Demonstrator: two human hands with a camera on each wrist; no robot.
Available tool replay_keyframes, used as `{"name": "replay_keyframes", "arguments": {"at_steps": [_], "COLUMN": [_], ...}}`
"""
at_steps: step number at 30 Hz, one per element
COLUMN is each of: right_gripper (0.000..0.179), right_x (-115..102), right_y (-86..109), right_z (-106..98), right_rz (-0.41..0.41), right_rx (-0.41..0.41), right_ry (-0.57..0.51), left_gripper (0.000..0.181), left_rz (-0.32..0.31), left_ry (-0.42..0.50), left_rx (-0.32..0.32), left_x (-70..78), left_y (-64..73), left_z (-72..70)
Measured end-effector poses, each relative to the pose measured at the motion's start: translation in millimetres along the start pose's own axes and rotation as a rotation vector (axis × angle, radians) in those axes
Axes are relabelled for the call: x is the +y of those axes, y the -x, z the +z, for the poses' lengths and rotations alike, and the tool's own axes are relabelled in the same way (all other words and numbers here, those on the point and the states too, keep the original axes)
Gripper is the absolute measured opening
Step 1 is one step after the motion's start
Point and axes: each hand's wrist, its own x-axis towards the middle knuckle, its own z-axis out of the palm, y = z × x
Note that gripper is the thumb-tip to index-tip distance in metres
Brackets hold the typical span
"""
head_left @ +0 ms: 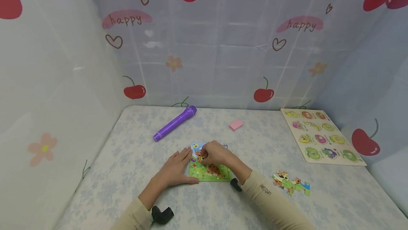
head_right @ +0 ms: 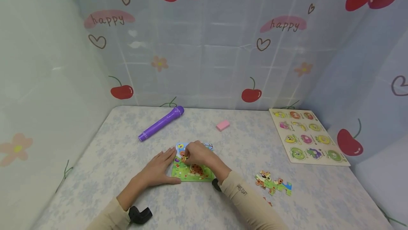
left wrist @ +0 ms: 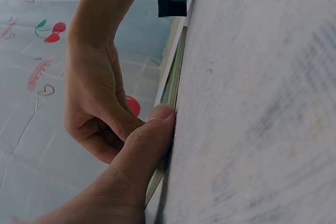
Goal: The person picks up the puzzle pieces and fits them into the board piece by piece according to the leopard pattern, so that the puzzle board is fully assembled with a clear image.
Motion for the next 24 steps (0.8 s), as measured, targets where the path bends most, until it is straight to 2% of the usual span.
{"name": "replay_keyframes", "arguments": {"at_steps": [10, 16, 24], "right_gripper": [0.016, 0.018, 0.020], "right_x": [-4.3, -2.4, -2.2], "right_y": [-3.5, -0.6, -0.6], "right_z": [-1.6, -1.0, -1.8], "right_rz": [0.056, 0.040, 0.023], "right_rx": [-0.020, -0.010, -0.005], "right_ry": [0.029, 0.011, 0.010], "left_gripper": [0.117, 0.117, 0.116], "left_rz": [0.000, -0.002, 0.006], "left_ry": [0.011, 0.004, -0.001], "left_rx": [-0.011, -0.020, 0.004], "left_x": [-0.4, 1.2, 1.0], "left_y": [0.1, -0.2, -0.4], "left_z": [-1.0, -0.7, -0.6]}}
